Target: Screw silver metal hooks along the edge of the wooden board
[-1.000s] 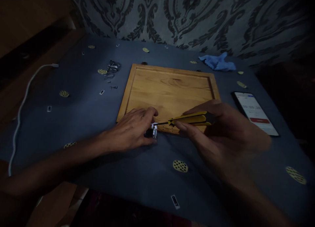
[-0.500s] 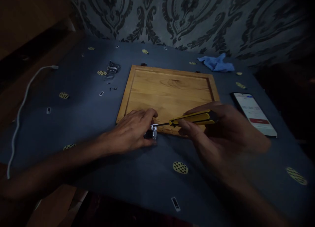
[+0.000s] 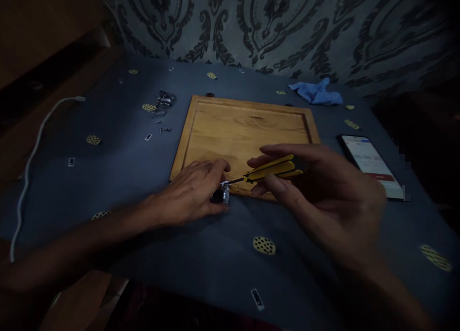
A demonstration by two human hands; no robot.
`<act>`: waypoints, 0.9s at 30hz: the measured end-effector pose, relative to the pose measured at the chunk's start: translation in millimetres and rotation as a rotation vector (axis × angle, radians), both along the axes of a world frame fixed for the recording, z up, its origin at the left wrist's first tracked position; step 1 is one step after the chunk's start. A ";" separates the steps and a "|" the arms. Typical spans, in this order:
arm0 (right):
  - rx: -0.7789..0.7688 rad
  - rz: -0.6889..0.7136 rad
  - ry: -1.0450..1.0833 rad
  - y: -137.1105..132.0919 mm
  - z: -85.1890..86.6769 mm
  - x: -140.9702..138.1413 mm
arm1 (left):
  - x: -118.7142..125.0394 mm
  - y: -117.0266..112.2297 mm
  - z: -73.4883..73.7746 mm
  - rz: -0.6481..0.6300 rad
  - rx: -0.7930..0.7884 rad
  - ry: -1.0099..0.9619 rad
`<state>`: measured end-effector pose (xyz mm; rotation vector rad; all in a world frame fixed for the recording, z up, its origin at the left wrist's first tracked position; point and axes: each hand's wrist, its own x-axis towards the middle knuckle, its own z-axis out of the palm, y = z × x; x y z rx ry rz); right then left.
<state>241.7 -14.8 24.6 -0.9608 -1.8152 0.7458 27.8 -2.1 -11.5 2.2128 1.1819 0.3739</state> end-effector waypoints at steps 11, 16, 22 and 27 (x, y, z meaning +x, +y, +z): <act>0.261 -0.262 -0.157 -4.5 -16.0 6.3 | 0.0 0.0 -1.3 -0.014 0.012 0.003; 0.239 -0.364 -0.122 -6.3 -8.8 1.8 | -1.1 0.4 0.5 -0.011 -0.010 0.017; 0.330 -0.274 -0.147 -1.6 -30.6 6.5 | 0.0 -0.1 1.2 -0.007 -0.002 0.019; 0.313 -0.248 -0.120 -0.1 -36.3 8.2 | 0.3 0.3 -0.5 0.000 0.016 0.029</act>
